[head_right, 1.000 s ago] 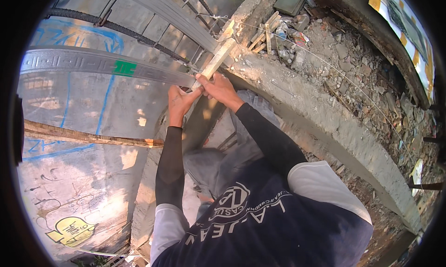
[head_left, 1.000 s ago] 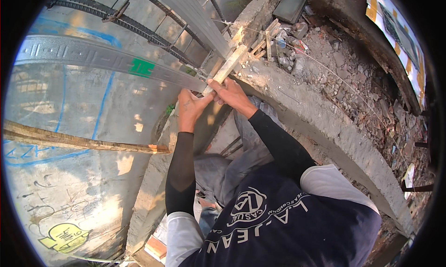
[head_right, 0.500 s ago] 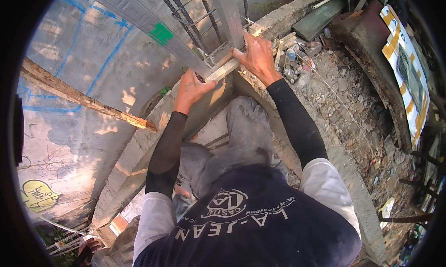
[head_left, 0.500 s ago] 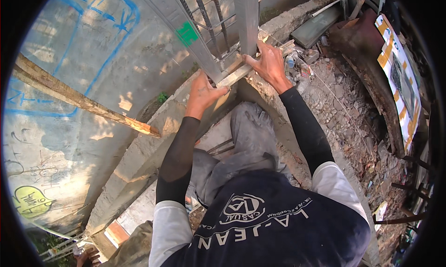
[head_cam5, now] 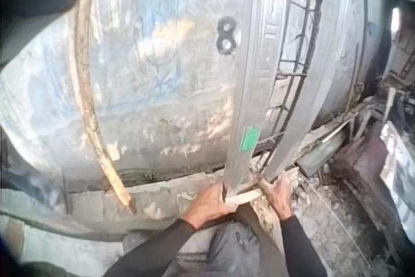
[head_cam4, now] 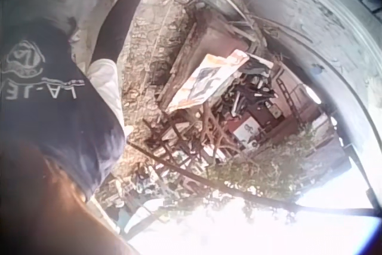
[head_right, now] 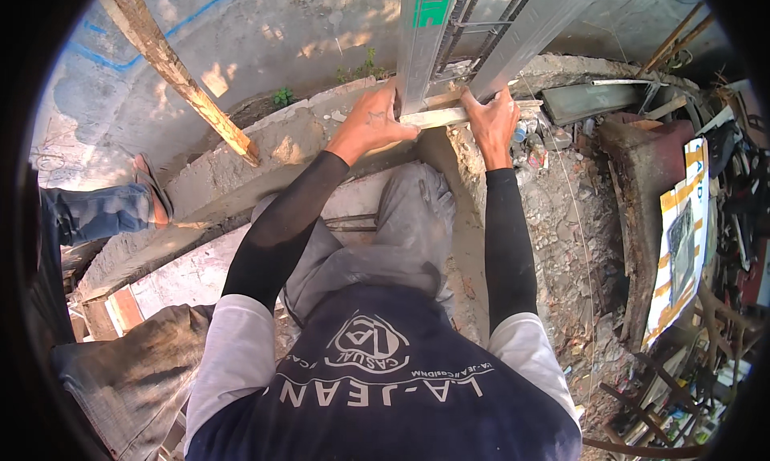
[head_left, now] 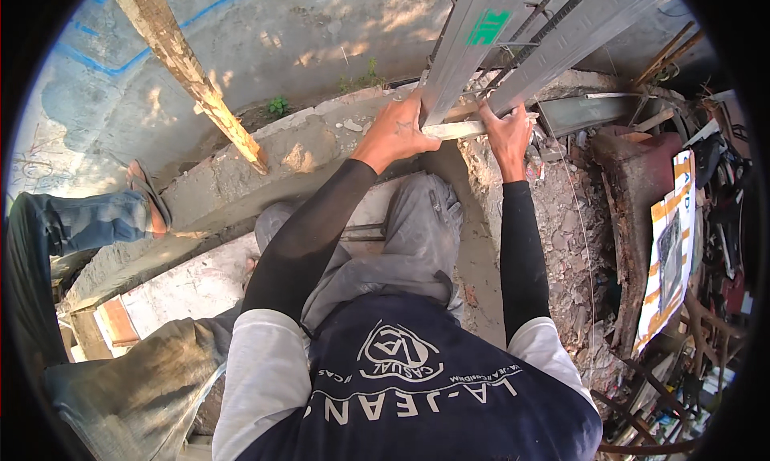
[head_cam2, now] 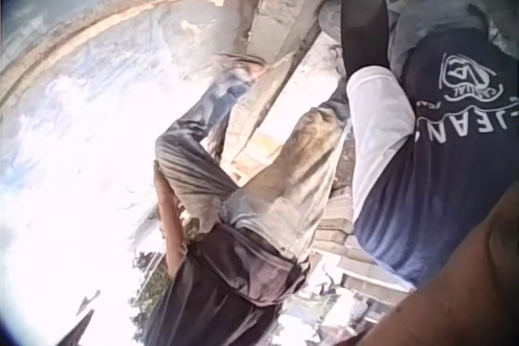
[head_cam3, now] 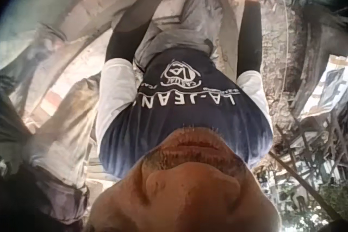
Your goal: The person aligns a metal channel against a rebar column using wooden spacers, shapes a wooden block with a hammer to adjust the fit, and tightens wire around the column structure using pliers.
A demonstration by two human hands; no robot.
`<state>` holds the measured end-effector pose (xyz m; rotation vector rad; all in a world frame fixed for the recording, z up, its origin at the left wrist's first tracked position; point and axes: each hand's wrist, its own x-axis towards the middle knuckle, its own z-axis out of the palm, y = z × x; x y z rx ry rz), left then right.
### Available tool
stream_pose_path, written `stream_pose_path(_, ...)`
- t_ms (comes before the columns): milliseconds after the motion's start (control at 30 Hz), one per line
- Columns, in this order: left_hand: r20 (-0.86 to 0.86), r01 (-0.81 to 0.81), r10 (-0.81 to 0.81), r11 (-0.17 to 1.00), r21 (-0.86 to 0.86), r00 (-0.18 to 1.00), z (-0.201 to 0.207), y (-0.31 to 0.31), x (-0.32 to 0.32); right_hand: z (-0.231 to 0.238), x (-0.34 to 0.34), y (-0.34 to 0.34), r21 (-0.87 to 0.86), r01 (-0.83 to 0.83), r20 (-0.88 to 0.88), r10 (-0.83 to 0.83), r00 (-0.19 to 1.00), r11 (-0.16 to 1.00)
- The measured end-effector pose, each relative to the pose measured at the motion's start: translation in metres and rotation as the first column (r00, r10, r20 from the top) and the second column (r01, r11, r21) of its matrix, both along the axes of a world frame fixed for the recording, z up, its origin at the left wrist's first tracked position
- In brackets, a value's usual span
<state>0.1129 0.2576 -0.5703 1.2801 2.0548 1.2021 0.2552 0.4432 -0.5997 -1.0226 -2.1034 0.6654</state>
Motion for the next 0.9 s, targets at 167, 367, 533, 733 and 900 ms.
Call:
stream_pose_path(167,0.027,-0.006,0.008,0.997,-0.081,1.000,-0.005,0.002,-0.002,0.009,0.005,0.000,-0.041,-0.058,0.028,0.059,0.998,0.997)
stream_pose_path(367,-0.059,0.007,-0.006,1.000,0.025,0.998,-0.005,0.002,-0.002,0.001,0.046,-0.024,-0.047,0.262,-0.270,-0.264,0.926,0.964)
stream_pose_path(533,0.059,0.065,-0.070,0.995,0.079,0.996,-0.006,0.006,0.004,-0.032,0.030,-0.066,-0.767,-0.199,-0.445,-0.283,0.850,0.610)
stream_pose_path(733,0.122,0.099,-0.098,0.995,0.005,0.988,-0.012,0.010,-0.003,-0.040,0.010,-0.066,-0.739,-0.422,-0.639,-0.348,0.686,0.525)
stream_pose_path(900,0.104,0.099,-0.094,0.994,-0.037,0.990,0.030,0.009,-0.016,-0.041,0.009,-0.063,-0.742,-0.403,-0.634,-0.366,0.681,0.536)
